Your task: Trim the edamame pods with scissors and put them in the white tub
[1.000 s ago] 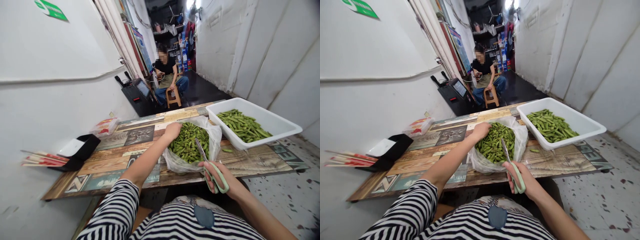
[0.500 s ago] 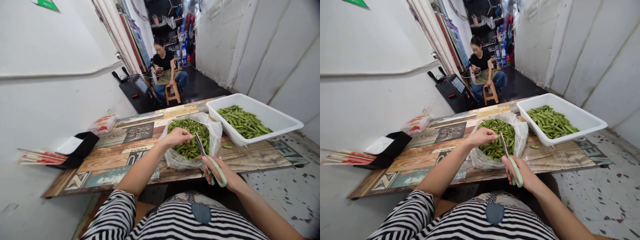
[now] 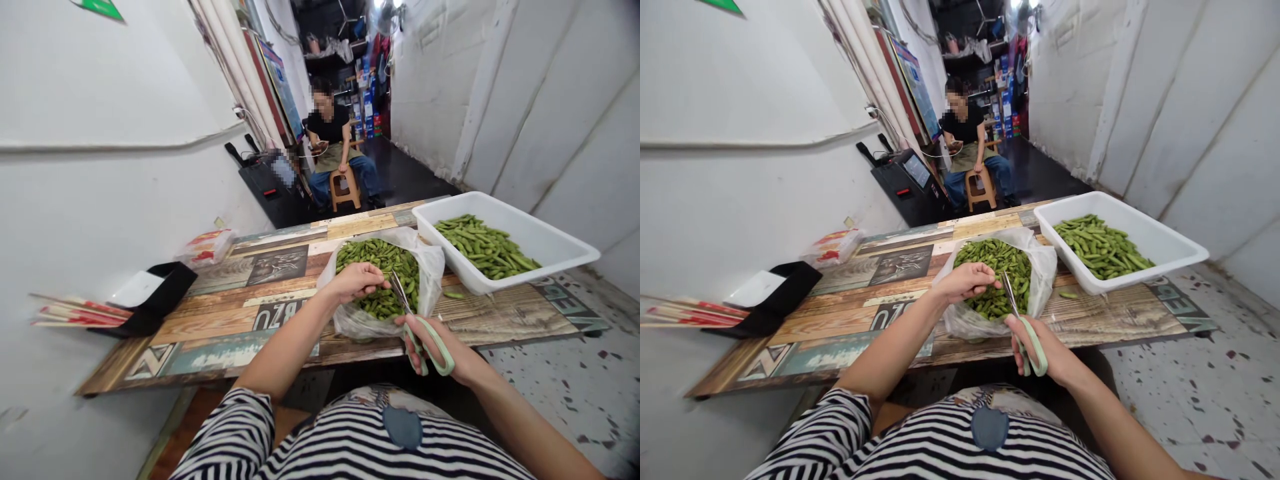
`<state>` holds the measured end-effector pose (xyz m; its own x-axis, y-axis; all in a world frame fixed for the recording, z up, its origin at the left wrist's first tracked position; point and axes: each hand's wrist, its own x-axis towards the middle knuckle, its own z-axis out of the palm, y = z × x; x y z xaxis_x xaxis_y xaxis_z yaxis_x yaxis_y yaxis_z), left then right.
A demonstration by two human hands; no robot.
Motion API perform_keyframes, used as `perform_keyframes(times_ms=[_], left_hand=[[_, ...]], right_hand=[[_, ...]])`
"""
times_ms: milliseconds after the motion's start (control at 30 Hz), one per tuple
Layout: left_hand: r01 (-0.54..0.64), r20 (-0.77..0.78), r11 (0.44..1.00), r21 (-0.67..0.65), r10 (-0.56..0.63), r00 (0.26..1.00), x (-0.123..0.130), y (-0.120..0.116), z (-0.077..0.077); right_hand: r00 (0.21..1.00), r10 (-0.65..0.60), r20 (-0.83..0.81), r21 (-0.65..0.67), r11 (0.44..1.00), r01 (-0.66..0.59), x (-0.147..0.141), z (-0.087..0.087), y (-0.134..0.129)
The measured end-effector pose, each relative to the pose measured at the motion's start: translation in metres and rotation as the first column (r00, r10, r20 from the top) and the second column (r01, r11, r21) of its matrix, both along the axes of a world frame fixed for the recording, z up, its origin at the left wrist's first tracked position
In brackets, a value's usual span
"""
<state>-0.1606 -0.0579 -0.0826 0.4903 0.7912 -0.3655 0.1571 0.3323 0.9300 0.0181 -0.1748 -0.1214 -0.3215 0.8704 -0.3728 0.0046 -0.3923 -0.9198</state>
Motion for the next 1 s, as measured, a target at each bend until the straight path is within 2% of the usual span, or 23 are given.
perform_keyframes(times_ms=[133,267,367,433,500,600,667,767,833,867,1000], left_hand=[[-0.010,0.020,0.998,0.060,0.009,1.000,0.003,-0.007,-0.005],[0.002,0.072,0.997,0.080,-0.007,0.997,0.006,-0.014,-0.005],[-0.038,0.057,0.998,0.057,0.034,0.998,0.003,-0.010,-0.003],[-0.090,0.049,0.994,0.061,0.087,0.995,-0.003,-0.001,-0.003],[-0.173,-0.030,0.975,0.139,0.179,0.983,-0.009,0.015,-0.004],[-0.287,-0.209,0.897,0.337,0.368,0.906,-0.015,0.045,-0.007],[-0.306,-0.276,0.846,0.436,0.449,0.850,-0.016,0.064,-0.009],[-0.130,-0.486,0.772,0.622,0.511,0.709,-0.011,0.084,-0.012],[0.021,-0.601,0.739,0.673,0.530,0.599,-0.007,0.091,-0.012],[0.065,-0.628,0.735,0.675,0.525,0.575,-0.006,0.091,-0.012],[0.177,-0.654,0.726,0.665,0.451,0.607,-0.007,0.080,-0.006]], right_hand=[[0.999,0.029,-0.028,0.045,0.999,-0.028,-0.001,0.002,-0.001],[1.000,-0.027,0.011,0.027,0.999,0.027,-0.004,0.004,0.002],[0.996,-0.060,0.060,-0.003,0.998,0.060,-0.004,0.006,0.003],[0.996,-0.064,0.066,-0.012,0.998,0.065,-0.003,0.007,0.002],[0.997,-0.057,0.044,-0.015,0.998,0.058,-0.002,0.007,0.000],[0.999,-0.040,0.014,-0.022,0.999,0.040,0.001,0.006,-0.002],[0.999,-0.038,0.005,-0.026,0.999,0.038,0.002,0.006,-0.003],[0.999,-0.048,-0.006,-0.046,0.998,0.048,0.003,0.007,-0.003],[0.998,-0.060,0.002,-0.047,0.997,0.061,0.003,0.010,-0.003],[0.998,-0.065,0.009,-0.041,0.997,0.065,0.003,0.011,-0.003],[0.998,-0.058,0.023,-0.022,0.998,0.058,0.005,0.012,-0.002]])
